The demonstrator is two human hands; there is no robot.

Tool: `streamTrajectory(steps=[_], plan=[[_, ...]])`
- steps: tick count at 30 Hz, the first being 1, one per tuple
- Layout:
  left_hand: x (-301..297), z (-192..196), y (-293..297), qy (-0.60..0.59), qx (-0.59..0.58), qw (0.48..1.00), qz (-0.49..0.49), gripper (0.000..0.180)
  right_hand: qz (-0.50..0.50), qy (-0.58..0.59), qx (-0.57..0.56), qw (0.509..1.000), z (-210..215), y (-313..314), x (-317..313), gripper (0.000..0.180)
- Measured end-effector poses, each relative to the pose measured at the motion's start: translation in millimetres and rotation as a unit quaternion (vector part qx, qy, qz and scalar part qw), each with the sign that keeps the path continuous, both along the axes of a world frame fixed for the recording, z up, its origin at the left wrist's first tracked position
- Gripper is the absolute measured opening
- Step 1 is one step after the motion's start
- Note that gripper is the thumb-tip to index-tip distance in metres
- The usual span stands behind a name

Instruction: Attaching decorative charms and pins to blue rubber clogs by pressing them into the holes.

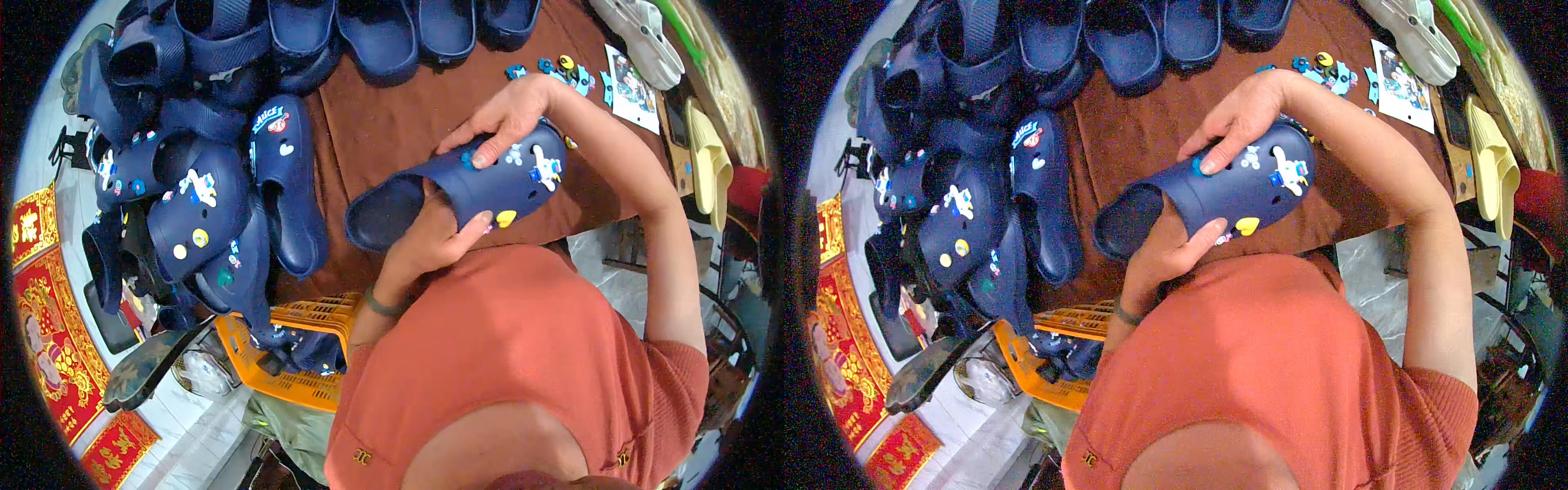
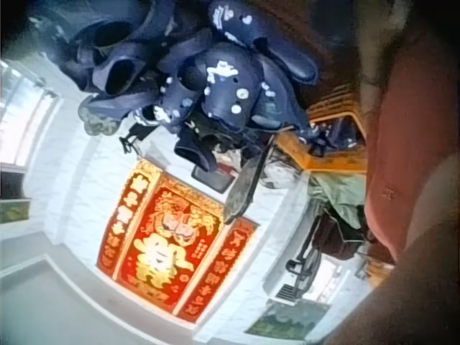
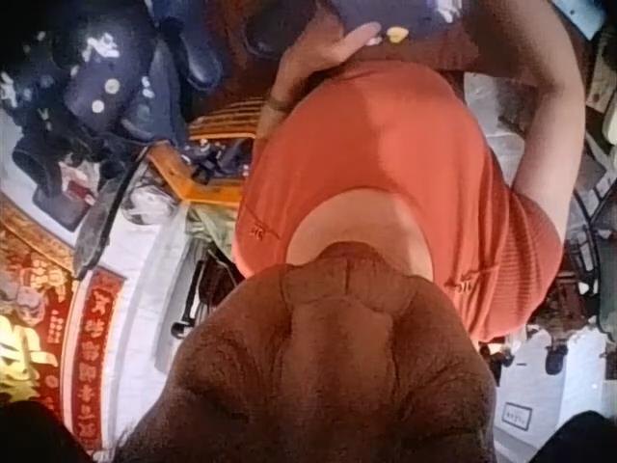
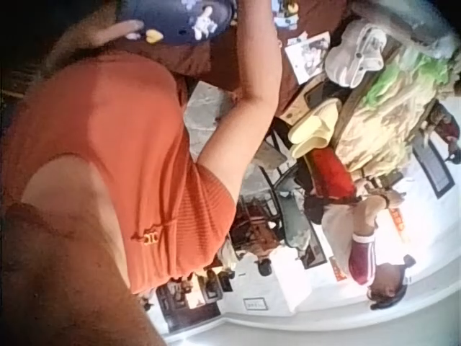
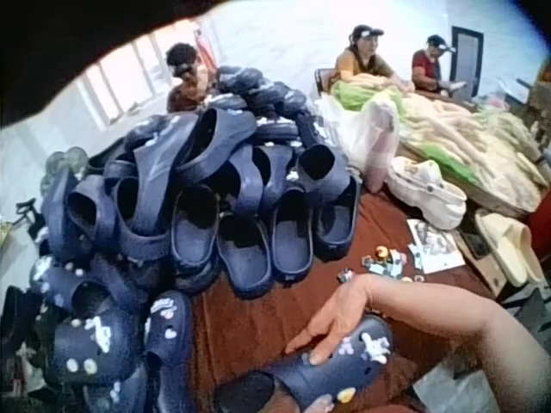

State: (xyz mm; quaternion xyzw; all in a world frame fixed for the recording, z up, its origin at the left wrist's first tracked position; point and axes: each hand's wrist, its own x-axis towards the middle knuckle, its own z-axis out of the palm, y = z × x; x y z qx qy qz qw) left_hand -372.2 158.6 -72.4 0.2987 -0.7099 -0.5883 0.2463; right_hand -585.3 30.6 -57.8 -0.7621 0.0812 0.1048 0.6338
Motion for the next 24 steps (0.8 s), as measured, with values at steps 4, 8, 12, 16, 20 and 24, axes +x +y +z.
streamTrajectory(steps=[4,8,12,16,20,24], plan=[[0.7,3.0,1.5,0.008,-0.051,0.998,0.026,0.047,-0.020,0.032,-0.043,0.998,15.5,9.7,3.7,0.071],[7.2,-3.0,0.0,-0.068,-0.128,0.989,-0.033,0.055,-0.101,0.039,-0.074,0.991,18.4,27.3,3.3,0.064],[8.8,-8.3,8.4,-0.052,-0.199,0.978,-0.025,0.054,-0.162,0.052,-0.128,0.977,43.1,49.8,17.7,0.064],[8.7,-9.6,11.5,-0.035,-0.191,0.980,-0.033,0.054,-0.245,0.120,-0.194,0.942,54.7,65.4,24.4,0.060],[5.9,-8.4,14.4,-0.020,-0.170,0.984,-0.040,0.053,-0.233,0.036,-0.235,0.943,51.9,65.6,13.1,0.058],[9.3,0.6,15.7,-0.070,-0.204,0.976,-0.022,0.054,-0.259,0.020,-0.229,0.938,56.4,61.3,-0.3,0.052]])
